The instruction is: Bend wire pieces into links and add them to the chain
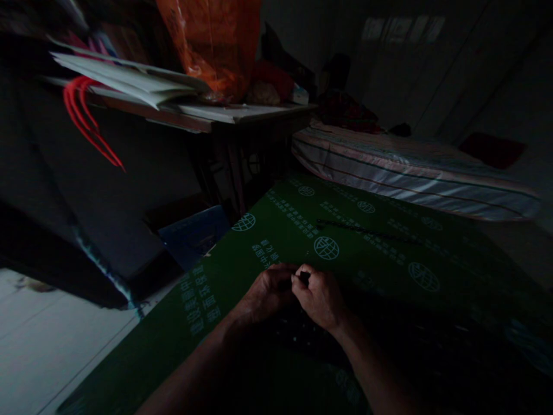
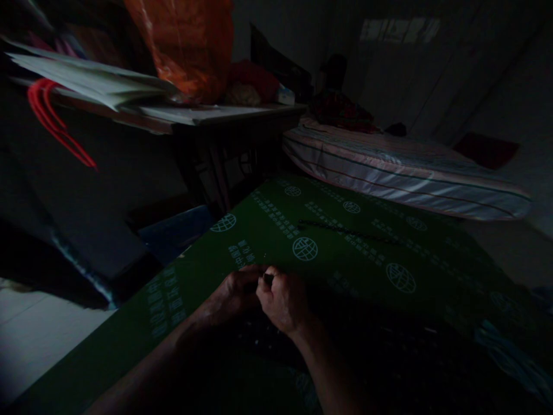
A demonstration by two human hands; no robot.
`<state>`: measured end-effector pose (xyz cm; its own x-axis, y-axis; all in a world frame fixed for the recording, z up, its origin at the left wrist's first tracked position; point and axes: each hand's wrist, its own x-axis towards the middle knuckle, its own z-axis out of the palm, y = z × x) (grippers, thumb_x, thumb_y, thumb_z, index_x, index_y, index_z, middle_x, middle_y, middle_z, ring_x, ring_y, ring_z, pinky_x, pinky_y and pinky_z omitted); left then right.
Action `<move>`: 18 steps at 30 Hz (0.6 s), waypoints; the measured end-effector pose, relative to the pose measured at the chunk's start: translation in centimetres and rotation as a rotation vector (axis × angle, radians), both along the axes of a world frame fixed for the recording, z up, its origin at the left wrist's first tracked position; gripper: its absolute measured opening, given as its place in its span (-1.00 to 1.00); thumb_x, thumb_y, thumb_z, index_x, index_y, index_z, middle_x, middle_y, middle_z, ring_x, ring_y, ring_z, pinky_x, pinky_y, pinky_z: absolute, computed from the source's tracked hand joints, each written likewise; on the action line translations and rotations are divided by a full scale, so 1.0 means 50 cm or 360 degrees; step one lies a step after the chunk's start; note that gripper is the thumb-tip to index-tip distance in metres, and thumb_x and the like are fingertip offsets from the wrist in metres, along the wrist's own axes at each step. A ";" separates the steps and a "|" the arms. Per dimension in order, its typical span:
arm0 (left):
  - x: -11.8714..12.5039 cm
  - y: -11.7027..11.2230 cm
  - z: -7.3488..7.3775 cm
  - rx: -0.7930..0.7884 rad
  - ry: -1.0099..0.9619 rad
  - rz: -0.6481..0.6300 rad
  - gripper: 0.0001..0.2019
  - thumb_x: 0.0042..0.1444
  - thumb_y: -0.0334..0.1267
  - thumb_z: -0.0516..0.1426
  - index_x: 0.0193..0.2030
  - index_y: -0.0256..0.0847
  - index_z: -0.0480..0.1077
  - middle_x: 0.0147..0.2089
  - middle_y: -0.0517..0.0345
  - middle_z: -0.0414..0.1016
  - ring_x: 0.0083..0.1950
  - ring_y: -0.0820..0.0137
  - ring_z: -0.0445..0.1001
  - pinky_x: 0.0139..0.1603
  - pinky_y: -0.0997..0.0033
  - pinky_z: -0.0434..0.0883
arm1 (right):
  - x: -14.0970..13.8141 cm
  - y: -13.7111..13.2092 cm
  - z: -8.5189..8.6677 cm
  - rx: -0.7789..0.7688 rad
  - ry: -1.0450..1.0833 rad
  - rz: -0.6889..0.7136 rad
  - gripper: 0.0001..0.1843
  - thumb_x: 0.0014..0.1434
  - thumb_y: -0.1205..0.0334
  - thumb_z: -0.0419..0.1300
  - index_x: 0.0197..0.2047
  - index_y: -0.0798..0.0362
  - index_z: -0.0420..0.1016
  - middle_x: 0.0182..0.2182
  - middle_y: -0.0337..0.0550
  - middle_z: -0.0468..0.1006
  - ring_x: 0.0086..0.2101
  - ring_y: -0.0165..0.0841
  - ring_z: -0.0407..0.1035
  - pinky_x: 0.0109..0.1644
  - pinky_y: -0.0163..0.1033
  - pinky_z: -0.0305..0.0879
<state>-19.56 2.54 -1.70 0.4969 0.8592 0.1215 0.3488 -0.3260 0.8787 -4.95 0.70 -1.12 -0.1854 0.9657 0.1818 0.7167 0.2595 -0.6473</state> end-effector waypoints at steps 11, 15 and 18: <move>-0.011 0.005 -0.002 -0.0112 -0.0034 -0.0139 -0.78 -0.09 -0.45 0.17 -0.26 -0.21 0.51 -0.08 0.10 0.45 -0.03 0.32 0.41 0.01 0.38 0.32 | 0.019 0.005 0.002 -0.0216 0.0479 0.0016 -0.73 0.13 0.14 0.03 -0.55 0.06 0.30 -0.69 -0.29 0.34 -0.61 -0.48 0.24 -0.52 -0.43 0.12; -0.015 0.004 -0.001 -0.0133 -0.0105 -0.0196 -0.78 -0.07 -0.42 0.17 -0.22 -0.21 0.49 -0.03 0.10 0.43 -0.02 0.32 0.40 0.03 0.38 0.31 | 0.024 0.006 0.005 -0.0266 0.0495 0.0106 -0.73 0.14 0.11 0.03 -0.51 0.06 0.31 -0.71 -0.35 0.30 -0.67 -0.51 0.17 -0.56 -0.43 0.09; -0.014 0.004 -0.004 -0.0140 -0.0162 -0.0212 -0.74 -0.07 -0.42 0.18 -0.17 -0.25 0.47 -0.04 0.08 0.43 -0.02 0.32 0.40 0.02 0.36 0.32 | 0.027 0.007 0.004 -0.0308 0.0462 0.0161 -0.75 0.14 0.11 0.06 -0.49 0.06 0.32 -0.71 -0.37 0.29 -0.69 -0.52 0.15 -0.55 -0.43 0.09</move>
<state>-20.26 2.73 -1.91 0.5962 0.7961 0.1043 0.2156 -0.2839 0.9343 -3.60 1.07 -0.90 -0.2494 0.9668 0.0562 0.4729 0.1722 -0.8641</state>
